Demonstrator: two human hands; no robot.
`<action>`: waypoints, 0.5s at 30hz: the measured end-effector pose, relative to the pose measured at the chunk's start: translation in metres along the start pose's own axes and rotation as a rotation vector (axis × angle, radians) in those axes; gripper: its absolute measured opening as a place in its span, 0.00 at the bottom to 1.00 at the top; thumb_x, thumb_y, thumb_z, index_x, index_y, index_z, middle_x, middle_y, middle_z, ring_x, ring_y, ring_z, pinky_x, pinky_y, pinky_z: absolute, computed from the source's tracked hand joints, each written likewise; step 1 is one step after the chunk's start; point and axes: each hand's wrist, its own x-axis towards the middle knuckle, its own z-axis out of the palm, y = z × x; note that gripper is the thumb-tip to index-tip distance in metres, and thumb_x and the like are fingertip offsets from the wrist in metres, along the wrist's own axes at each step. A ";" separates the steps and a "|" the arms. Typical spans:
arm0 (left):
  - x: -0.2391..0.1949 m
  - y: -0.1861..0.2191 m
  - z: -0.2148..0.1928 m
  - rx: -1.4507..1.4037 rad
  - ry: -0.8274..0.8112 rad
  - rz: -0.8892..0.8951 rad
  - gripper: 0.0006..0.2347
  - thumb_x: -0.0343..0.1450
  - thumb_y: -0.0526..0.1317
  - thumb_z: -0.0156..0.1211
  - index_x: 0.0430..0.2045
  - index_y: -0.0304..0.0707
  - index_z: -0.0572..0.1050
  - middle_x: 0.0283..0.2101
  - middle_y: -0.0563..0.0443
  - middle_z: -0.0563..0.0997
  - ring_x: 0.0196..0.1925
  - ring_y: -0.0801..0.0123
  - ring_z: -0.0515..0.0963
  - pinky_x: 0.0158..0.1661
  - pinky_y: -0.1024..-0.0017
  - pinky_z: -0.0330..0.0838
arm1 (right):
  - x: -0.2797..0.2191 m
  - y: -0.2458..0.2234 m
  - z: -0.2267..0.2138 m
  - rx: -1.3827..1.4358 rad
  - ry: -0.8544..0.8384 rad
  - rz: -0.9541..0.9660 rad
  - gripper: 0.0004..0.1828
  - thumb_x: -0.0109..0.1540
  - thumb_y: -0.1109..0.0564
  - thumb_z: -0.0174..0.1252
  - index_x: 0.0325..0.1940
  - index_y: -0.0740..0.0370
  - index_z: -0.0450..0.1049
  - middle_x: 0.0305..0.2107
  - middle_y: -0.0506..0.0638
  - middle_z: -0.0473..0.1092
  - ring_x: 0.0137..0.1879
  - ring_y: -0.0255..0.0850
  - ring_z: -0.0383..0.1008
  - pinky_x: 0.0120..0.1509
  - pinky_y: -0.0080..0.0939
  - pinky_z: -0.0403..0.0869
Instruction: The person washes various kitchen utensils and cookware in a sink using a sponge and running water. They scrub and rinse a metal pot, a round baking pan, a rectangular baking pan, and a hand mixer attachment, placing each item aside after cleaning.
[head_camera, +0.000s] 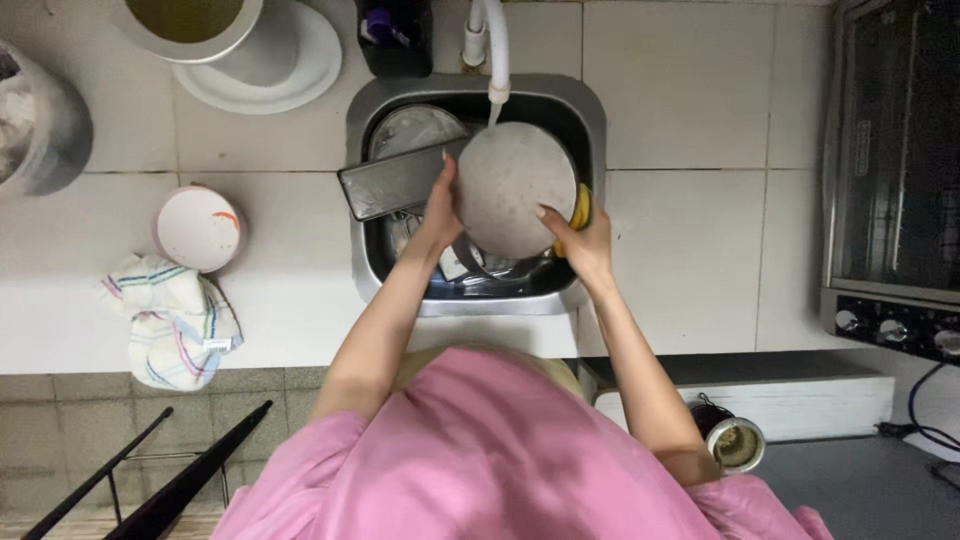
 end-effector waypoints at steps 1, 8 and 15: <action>-0.019 0.010 0.029 0.126 -0.015 -0.064 0.44 0.68 0.68 0.63 0.72 0.48 0.47 0.70 0.45 0.49 0.71 0.46 0.47 0.67 0.40 0.40 | 0.000 0.006 -0.010 -0.108 0.012 -0.111 0.26 0.58 0.51 0.80 0.52 0.62 0.74 0.39 0.57 0.78 0.43 0.46 0.80 0.47 0.45 0.77; 0.018 0.032 0.049 0.190 -0.141 -0.252 0.52 0.64 0.63 0.66 0.77 0.53 0.36 0.79 0.43 0.33 0.78 0.36 0.33 0.67 0.24 0.38 | 0.008 0.072 -0.027 -1.114 0.014 -1.092 0.14 0.58 0.40 0.71 0.40 0.43 0.77 0.43 0.39 0.74 0.44 0.42 0.75 0.38 0.42 0.75; 0.074 0.044 -0.008 0.061 -0.009 -0.319 0.27 0.61 0.39 0.80 0.55 0.30 0.80 0.54 0.34 0.85 0.57 0.41 0.86 0.60 0.41 0.79 | 0.008 0.073 -0.039 -1.177 0.118 -1.025 0.19 0.57 0.44 0.74 0.49 0.44 0.80 0.52 0.44 0.75 0.52 0.44 0.79 0.51 0.43 0.80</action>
